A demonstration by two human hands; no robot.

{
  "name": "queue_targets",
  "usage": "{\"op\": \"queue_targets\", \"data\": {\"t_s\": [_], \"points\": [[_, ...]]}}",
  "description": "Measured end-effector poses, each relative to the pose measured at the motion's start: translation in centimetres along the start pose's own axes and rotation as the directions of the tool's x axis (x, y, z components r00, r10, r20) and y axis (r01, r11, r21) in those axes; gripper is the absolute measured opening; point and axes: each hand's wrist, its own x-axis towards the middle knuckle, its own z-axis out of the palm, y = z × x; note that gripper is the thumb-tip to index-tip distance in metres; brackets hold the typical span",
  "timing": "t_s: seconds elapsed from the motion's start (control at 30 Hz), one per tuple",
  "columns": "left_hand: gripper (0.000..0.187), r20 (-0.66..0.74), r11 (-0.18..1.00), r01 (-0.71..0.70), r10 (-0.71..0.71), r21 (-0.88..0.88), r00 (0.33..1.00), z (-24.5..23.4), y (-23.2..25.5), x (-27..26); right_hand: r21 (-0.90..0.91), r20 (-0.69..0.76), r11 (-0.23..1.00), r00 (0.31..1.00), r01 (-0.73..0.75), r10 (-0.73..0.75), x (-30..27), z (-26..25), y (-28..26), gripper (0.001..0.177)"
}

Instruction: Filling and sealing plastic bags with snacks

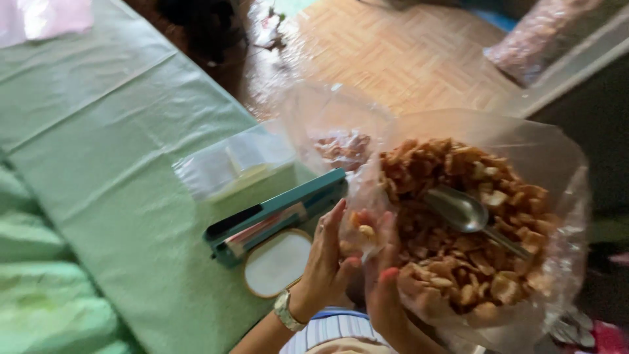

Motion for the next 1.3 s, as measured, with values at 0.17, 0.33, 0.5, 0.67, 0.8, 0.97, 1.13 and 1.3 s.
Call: {"op": "queue_targets", "data": {"t_s": [0.17,0.33,0.5,0.67,0.8,0.97,1.13,1.3], "points": [[0.072,-0.192,0.995,-0.034,0.051,0.09,0.98,-1.6,-5.6,-4.3,0.023,0.124,1.0,0.992,-0.013,0.01,1.4,0.3,9.9,0.092],[0.089,-0.229,0.982,-0.008,0.052,0.186,0.972,-2.5,-14.1,-10.2,-0.037,0.413,0.877,0.807,0.479,-0.423,2.3,-2.1,20.5,0.06],[0.082,-0.08,0.913,0.189,-0.171,0.361,0.982,-4.3,-16.0,-15.1,-0.427,0.276,0.888,0.91,-0.172,0.309,0.8,-0.1,18.1,0.057],[0.06,-0.331,0.933,0.358,-0.349,-0.036,0.877,-1.2,-16.3,-16.3,-0.545,0.286,0.805,0.851,-0.233,0.44,-1.0,-3.1,25.2,0.064],[0.052,-0.616,0.865,0.273,-0.493,-0.421,0.615,2.8,-19.9,-15.6,-0.461,0.221,0.834,0.872,-0.302,0.438,-2.3,-2.6,26.4,0.073],[0.062,-0.679,0.89,0.299,-0.456,-0.345,0.576,1.0,-15.2,-13.3,-0.172,0.213,0.944,0.925,-0.281,0.314,-2.6,-0.2,23.8,0.042],[0.062,-0.596,0.937,0.348,-0.284,-0.007,0.751,-1.6,-16.9,-15.2,-0.408,0.45,0.913,0.871,0.006,0.196,-1.9,-2.8,26.3,0.052],[0.048,-0.672,0.946,0.284,-0.314,-0.159,0.671,1.3,-20.6,-16.4,-0.08,0.383,0.996,0.921,-0.046,0.073,0.1,-1.7,26.1,0.055]]}}
